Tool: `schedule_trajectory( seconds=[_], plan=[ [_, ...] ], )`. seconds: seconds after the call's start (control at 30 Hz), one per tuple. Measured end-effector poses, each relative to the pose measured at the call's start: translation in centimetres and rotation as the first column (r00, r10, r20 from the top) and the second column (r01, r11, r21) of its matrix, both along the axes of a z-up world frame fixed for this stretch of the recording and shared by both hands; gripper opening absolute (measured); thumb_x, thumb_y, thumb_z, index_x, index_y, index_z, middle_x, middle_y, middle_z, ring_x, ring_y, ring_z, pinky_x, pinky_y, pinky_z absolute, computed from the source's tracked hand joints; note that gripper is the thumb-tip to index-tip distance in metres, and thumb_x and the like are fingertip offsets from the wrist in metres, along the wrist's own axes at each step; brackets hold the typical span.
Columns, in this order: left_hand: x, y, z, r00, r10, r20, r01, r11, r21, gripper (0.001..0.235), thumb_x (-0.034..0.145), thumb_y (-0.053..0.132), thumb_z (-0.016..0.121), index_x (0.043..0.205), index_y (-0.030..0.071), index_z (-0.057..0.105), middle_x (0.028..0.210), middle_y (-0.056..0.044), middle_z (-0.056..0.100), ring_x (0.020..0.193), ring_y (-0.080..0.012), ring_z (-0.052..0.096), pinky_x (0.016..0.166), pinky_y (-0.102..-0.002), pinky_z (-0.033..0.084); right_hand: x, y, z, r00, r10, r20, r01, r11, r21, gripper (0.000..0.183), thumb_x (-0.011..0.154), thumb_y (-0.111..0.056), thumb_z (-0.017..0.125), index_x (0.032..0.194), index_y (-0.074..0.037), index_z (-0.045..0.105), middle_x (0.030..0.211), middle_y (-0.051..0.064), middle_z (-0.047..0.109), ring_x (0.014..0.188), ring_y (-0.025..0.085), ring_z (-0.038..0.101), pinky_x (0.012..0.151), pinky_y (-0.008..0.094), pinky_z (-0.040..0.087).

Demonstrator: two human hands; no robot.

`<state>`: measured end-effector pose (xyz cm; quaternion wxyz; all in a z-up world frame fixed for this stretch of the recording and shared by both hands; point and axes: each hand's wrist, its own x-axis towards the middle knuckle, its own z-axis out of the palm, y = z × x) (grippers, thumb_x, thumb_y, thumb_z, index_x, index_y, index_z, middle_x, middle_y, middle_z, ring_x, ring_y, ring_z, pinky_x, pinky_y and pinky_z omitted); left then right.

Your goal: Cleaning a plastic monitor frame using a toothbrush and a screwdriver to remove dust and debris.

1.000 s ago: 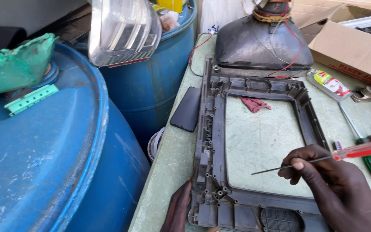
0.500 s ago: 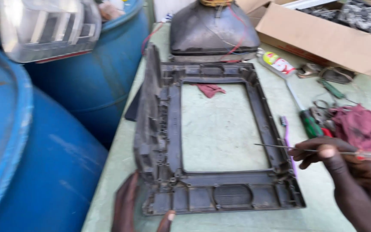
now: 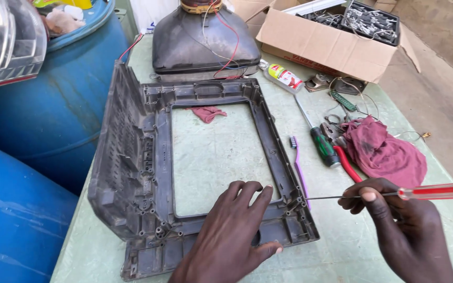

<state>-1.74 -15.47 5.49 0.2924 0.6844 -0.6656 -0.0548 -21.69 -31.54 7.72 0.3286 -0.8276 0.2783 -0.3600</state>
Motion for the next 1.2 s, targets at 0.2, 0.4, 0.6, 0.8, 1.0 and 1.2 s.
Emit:
schedule_trajectory(
  seconds=[0.2, 0.4, 0.6, 0.8, 1.0, 1.2],
  plan=[
    [0.2, -3.4, -1.3, 0.99, -0.123, 0.066, 0.107, 0.972, 0.211, 0.073, 0.066, 0.053, 0.089, 0.108, 0.006, 0.053, 0.106, -0.01, 0.047, 0.095, -0.0294, 0.046, 0.073, -0.045, 0.043, 0.3, 0.8, -0.4, 0.999, 0.023, 0.029, -0.02, 0.995, -0.095, 0.034, 0.1, -0.015, 0.046, 0.077, 0.002, 0.065, 0.073, 0.008, 0.071, 0.066, 0.016, 0.068, 0.06, 0.027, 0.055],
    [0.8, -3.7, -2.0, 0.988, -0.139, -0.064, 0.149, 0.97, 0.191, 0.069, 0.069, 0.049, 0.085, 0.113, 0.007, 0.051, 0.107, -0.009, 0.045, 0.094, -0.0286, 0.048, 0.079, -0.043, 0.042, 1.1, 2.0, -1.9, 0.998, 0.067, -0.01, -0.068, 0.967, -0.247, 0.029, 0.095, -0.022, 0.049, 0.079, -0.005, 0.067, 0.07, 0.002, 0.072, 0.06, 0.011, 0.068, 0.059, 0.024, 0.052],
    [1.1, -3.7, -2.9, 0.983, -0.162, -0.084, 0.17, 0.98, 0.103, 0.075, 0.068, 0.05, 0.083, 0.119, 0.005, 0.051, 0.107, -0.011, 0.045, 0.094, -0.0296, 0.047, 0.077, -0.043, 0.041, 1.0, 3.0, -3.1, 0.995, 0.053, -0.086, -0.066, 0.984, -0.163, 0.026, 0.093, -0.023, 0.053, 0.079, -0.012, 0.072, 0.071, -0.001, 0.069, 0.062, 0.009, 0.066, 0.064, 0.022, 0.048],
    [1.0, -3.5, -3.2, 0.986, -0.148, -0.079, 0.151, 0.988, 0.038, 0.075, 0.065, 0.047, 0.085, 0.117, 0.005, 0.052, 0.105, -0.01, 0.046, 0.093, -0.0292, 0.047, 0.077, -0.042, 0.041, 2.1, 2.3, -3.0, 0.987, 0.148, -0.058, -0.159, 0.931, -0.33, 0.018, 0.095, -0.013, 0.05, 0.085, -0.005, 0.063, 0.078, 0.003, 0.069, 0.066, 0.015, 0.066, 0.065, 0.026, 0.05],
    [1.1, -3.5, -3.7, 0.985, -0.148, -0.086, 0.151, 0.988, 0.029, 0.077, 0.064, 0.05, 0.085, 0.117, 0.004, 0.053, 0.104, -0.009, 0.045, 0.092, -0.0282, 0.047, 0.076, -0.042, 0.041, 1.5, 1.8, -2.2, 0.981, 0.085, -0.176, -0.138, 0.94, -0.313, 0.021, 0.097, -0.016, 0.049, 0.083, -0.009, 0.062, 0.071, -0.002, 0.062, 0.057, 0.014, 0.051, 0.057, 0.026, 0.043],
    [1.1, -3.5, -3.5, 0.985, -0.144, -0.097, 0.149, 0.988, 0.045, 0.078, 0.063, 0.049, 0.085, 0.119, 0.005, 0.053, 0.105, -0.009, 0.046, 0.094, -0.0285, 0.047, 0.077, -0.042, 0.041, 1.9, 1.7, -2.2, 0.984, 0.158, -0.089, -0.175, 0.953, -0.249, 0.022, 0.097, -0.014, 0.048, 0.082, -0.004, 0.059, 0.074, 0.002, 0.067, 0.061, 0.014, 0.06, 0.06, 0.026, 0.048]
  ],
)
